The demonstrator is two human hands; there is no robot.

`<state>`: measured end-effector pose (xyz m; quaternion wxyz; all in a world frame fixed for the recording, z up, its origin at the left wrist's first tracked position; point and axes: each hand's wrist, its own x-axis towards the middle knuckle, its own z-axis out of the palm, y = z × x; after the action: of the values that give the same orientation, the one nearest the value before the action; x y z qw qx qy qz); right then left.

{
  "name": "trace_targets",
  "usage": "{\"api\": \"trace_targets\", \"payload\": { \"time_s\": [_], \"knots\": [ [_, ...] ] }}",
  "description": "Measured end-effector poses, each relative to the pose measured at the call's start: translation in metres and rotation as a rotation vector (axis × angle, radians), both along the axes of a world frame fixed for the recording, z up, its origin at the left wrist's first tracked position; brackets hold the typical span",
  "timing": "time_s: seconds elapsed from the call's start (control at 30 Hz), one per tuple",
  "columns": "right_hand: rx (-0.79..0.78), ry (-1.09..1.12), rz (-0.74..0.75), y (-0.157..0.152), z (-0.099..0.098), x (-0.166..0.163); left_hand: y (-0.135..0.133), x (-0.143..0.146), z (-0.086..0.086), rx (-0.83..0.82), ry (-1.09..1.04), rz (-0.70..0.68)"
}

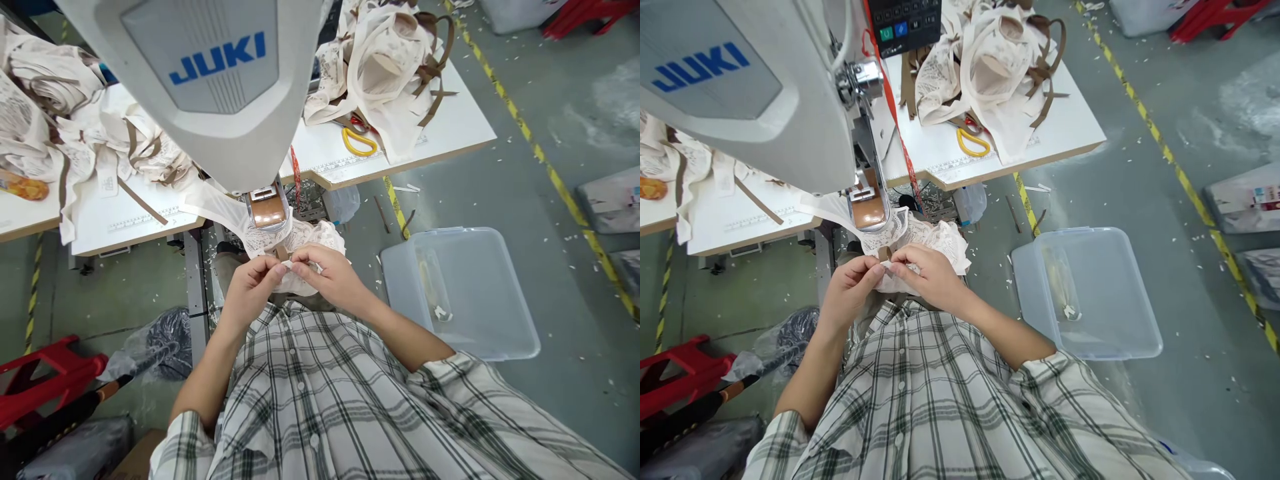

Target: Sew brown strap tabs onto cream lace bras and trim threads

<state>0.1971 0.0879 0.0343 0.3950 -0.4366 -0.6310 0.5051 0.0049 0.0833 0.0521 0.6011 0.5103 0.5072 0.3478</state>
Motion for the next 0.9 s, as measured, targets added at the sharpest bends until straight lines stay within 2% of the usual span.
{"api": "trace_targets", "payload": {
  "time_s": [0.13, 0.2, 0.3, 0.4, 0.47, 0.53, 0.6, 0.67, 0.7, 0.8, 0.9],
  "knots": [
    [-0.428, 0.354, 0.214, 0.006, -0.009, -0.002, -0.004, 0.001, -0.016, 0.019, -0.17, -0.012],
    [-0.572, 0.474, 0.26, 0.008, -0.011, -0.003, -0.004, 0.001, -0.022, 0.02, -0.222, -0.007],
    [-0.519, 0.449, 0.165, 0.007, -0.009, -0.004, -0.002, 0.001, -0.024, 0.037, -0.173, 0.001],
    [-0.474, 0.407, 0.156, 0.003, -0.008, -0.005, -0.002, 0.001, -0.018, 0.086, -0.103, -0.038],
    [-0.481, 0.379, 0.151, -0.001, -0.008, -0.005, -0.001, -0.002, -0.015, 0.184, -0.002, -0.059],
    [-0.421, 0.308, 0.105, -0.005, -0.008, -0.004, 0.007, -0.013, -0.016, 0.324, 0.15, 0.023],
    [-0.334, 0.227, 0.089, -0.007, -0.008, -0.003, 0.026, -0.037, -0.021, 0.417, 0.315, 0.266],
    [-0.298, 0.19, 0.115, -0.011, -0.007, -0.004, 0.054, -0.069, -0.025, 0.422, 0.495, 0.532],
    [-0.297, 0.186, 0.131, -0.013, -0.007, -0.005, 0.071, -0.086, -0.027, 0.414, 0.608, 0.595],
    [-0.315, 0.194, 0.183, -0.019, -0.01, -0.012, 0.124, -0.126, -0.028, 0.396, 0.747, 0.567],
    [-0.343, 0.214, 0.217, -0.022, -0.013, -0.02, 0.168, -0.138, -0.027, 0.354, 0.796, 0.448]
  ]
}}
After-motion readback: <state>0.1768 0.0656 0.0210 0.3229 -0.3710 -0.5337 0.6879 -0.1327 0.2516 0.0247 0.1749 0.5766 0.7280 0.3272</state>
